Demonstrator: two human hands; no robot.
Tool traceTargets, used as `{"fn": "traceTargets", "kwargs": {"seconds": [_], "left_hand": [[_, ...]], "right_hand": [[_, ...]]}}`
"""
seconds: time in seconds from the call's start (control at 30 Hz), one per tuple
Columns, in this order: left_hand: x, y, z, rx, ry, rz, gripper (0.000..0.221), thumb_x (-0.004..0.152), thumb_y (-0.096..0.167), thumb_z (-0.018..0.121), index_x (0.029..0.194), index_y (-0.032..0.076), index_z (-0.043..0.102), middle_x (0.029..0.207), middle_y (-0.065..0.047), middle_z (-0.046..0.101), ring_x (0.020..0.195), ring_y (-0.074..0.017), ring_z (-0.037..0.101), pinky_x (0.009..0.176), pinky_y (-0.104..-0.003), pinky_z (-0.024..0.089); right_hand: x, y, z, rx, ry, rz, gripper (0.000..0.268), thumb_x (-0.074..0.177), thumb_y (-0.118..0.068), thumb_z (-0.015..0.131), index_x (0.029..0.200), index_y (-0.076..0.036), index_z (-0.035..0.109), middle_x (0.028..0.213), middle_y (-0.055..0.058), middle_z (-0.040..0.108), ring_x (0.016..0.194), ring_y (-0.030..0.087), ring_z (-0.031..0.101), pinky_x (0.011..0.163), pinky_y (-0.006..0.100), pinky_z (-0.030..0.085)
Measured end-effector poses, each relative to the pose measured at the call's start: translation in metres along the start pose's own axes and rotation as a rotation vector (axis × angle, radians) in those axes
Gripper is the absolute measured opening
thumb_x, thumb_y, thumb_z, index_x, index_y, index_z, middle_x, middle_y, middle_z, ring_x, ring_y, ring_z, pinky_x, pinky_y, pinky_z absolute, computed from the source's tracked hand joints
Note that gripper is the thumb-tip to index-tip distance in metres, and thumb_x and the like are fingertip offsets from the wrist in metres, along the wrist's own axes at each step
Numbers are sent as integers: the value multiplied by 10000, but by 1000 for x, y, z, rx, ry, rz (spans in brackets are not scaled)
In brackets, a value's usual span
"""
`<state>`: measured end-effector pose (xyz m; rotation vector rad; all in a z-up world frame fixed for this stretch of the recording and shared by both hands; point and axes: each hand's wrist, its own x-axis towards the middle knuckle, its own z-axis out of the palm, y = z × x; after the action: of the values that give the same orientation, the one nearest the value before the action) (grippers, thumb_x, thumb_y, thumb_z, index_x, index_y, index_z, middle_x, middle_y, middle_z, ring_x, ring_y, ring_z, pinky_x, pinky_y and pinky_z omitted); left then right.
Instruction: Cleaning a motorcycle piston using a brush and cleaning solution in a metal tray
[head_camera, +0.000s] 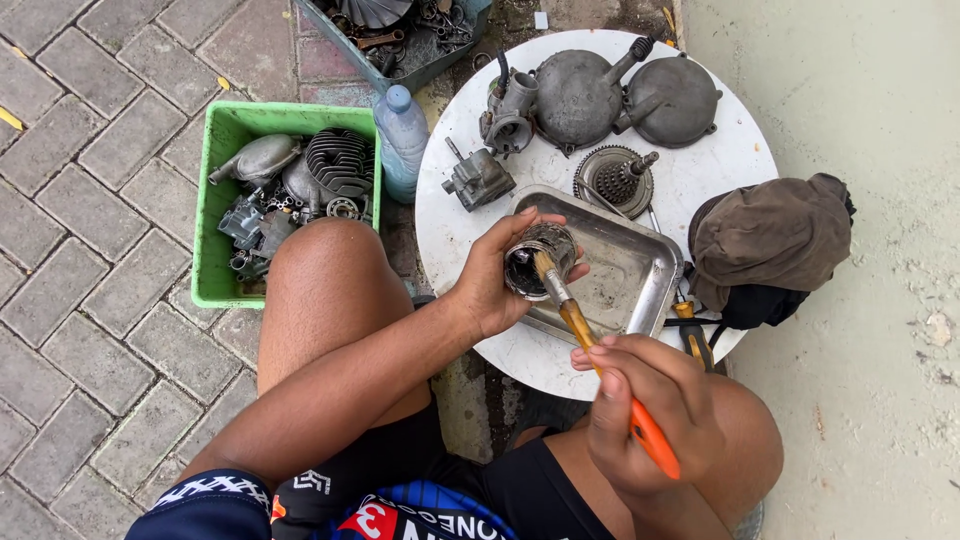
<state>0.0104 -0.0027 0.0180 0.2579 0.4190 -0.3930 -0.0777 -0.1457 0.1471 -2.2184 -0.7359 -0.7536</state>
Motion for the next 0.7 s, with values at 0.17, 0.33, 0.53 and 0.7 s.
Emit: {"fn": "traceTargets", "kwargs": {"seconds": [0.17,0.33,0.53,0.7], "left_hand": [[-5,-4,5,-96,10,2,308,893,151,646,1159,10,579,962,-319,657,994,-460,689,949,-538,604],[-3,-3,4,-237,80,-63,227,841,164,618,1045,88,554,1007,-307,620,1131,-588,621,1023,-594,548],[-2,-2,2,-187,75,-58,226,865,193,628,1066,121,556,970,-288,648,1046,-542,672,953,-521,595],[3,-2,-11,-33,63,-95,304,948,313,558,1070,35,540,1039,-357,682,873,-418,716,805,-419,591]], "right_hand": [[-3,7,29,41,-27,39,119,983,13,612,941,73,706,941,169,675,827,250,705,780,328,618],[6,12,33,223,-31,214,207,1021,-1,546,898,51,704,895,158,677,809,205,692,730,285,636],[1,13,40,204,-30,152,150,995,40,583,925,84,708,933,181,663,793,227,708,739,299,656],[-4,16,45,145,-3,166,162,1004,22,598,913,86,715,913,174,659,747,214,712,683,282,653]]}}
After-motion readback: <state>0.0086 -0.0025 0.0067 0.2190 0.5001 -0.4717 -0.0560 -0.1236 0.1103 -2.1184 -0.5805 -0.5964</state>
